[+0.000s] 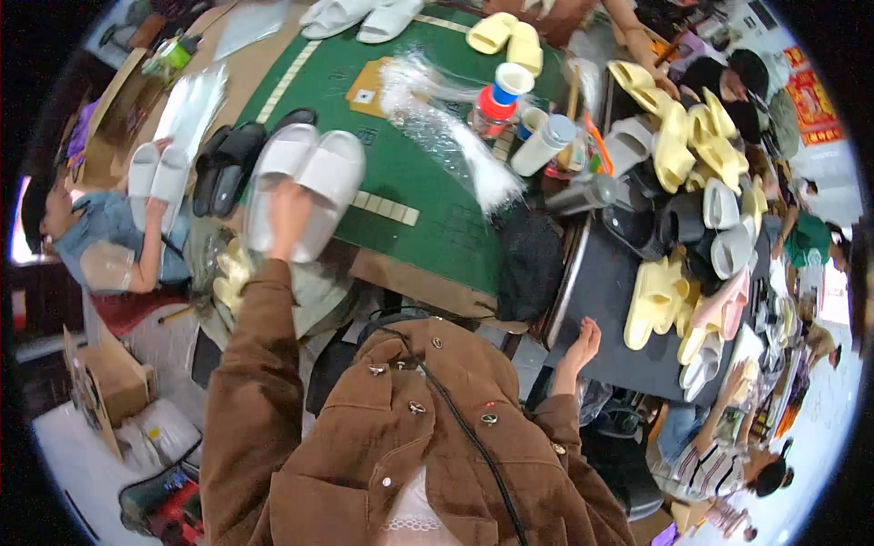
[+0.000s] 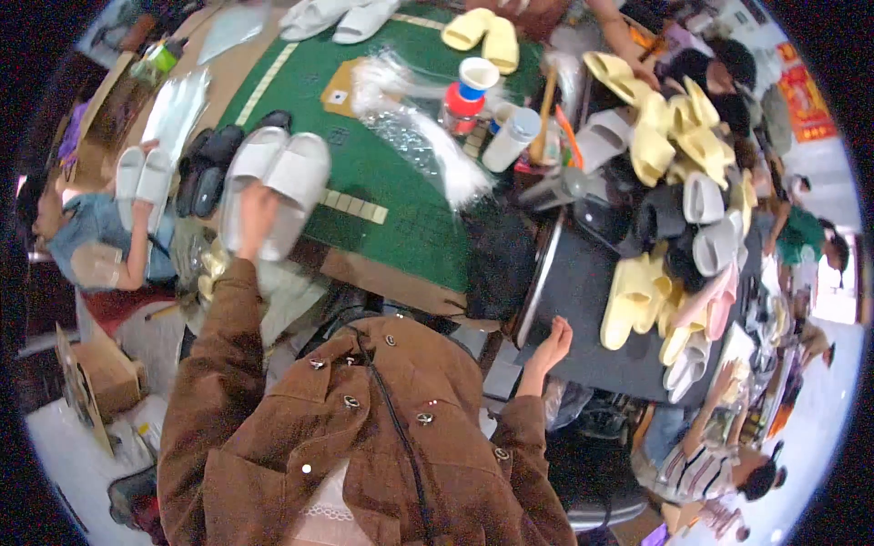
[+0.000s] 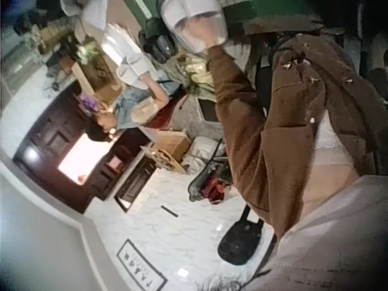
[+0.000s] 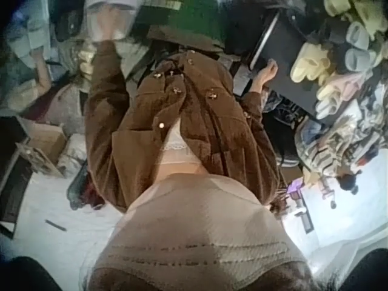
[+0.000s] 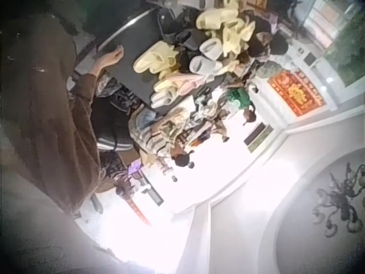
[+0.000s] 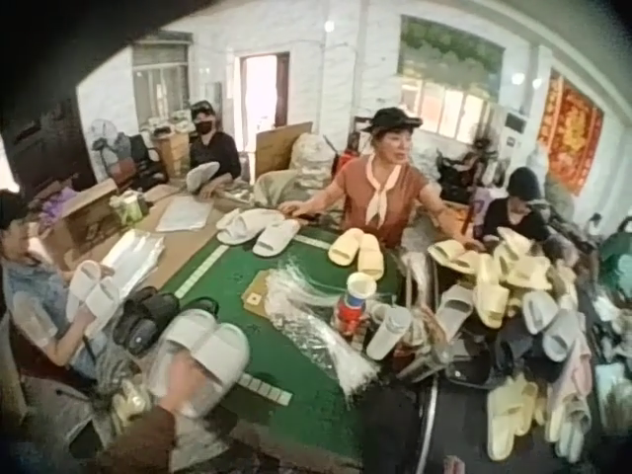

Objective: Assembling and inspecting slippers by hand in a factory setting.

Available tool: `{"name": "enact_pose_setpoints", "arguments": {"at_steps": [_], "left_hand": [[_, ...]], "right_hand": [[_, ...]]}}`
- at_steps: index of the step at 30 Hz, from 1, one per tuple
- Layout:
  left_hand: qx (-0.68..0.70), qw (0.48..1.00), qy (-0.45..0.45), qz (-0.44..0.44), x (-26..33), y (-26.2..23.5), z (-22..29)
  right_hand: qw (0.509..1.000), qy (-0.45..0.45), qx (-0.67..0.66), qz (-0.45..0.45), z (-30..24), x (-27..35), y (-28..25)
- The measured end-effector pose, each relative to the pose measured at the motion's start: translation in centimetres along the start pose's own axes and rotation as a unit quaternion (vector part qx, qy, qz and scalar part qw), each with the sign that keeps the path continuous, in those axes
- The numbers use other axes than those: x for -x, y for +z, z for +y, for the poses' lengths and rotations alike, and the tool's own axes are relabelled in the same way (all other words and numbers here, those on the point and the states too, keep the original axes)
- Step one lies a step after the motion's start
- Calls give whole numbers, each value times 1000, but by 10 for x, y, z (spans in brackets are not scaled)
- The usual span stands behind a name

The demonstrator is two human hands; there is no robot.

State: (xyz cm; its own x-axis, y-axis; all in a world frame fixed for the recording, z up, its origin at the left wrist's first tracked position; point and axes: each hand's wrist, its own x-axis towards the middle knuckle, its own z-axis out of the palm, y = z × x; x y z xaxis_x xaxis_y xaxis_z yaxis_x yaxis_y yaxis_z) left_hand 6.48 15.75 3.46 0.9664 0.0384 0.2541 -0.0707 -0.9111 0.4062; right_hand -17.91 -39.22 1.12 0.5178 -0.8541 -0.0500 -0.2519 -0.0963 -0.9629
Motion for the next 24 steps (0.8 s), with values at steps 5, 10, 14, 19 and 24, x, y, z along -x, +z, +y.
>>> {"name": "enact_pose_setpoints", "arguments": {"at_steps": [5, 10, 14, 19, 24], "left_hand": [[-199, 979, -40, 30, -48, -52, -82], [21, 1000, 6, 17, -12, -19, -23], [89, 987, 44, -126, 54, 36, 5], [211, 942, -20, -259, 115, 58, 100], [224, 922, 20, -316, 139, 57, 125]], "right_hand": [[999, -7, -47, -13, 1, -5, 5], [997, 22, -76, 9, -1, -3, -9], [996, 40, -48, 61, -22, -32, -25], [978, -91, 131, 137, -20, -103, -65], [933, -83, 330, 119, -33, -161, -67]]}}
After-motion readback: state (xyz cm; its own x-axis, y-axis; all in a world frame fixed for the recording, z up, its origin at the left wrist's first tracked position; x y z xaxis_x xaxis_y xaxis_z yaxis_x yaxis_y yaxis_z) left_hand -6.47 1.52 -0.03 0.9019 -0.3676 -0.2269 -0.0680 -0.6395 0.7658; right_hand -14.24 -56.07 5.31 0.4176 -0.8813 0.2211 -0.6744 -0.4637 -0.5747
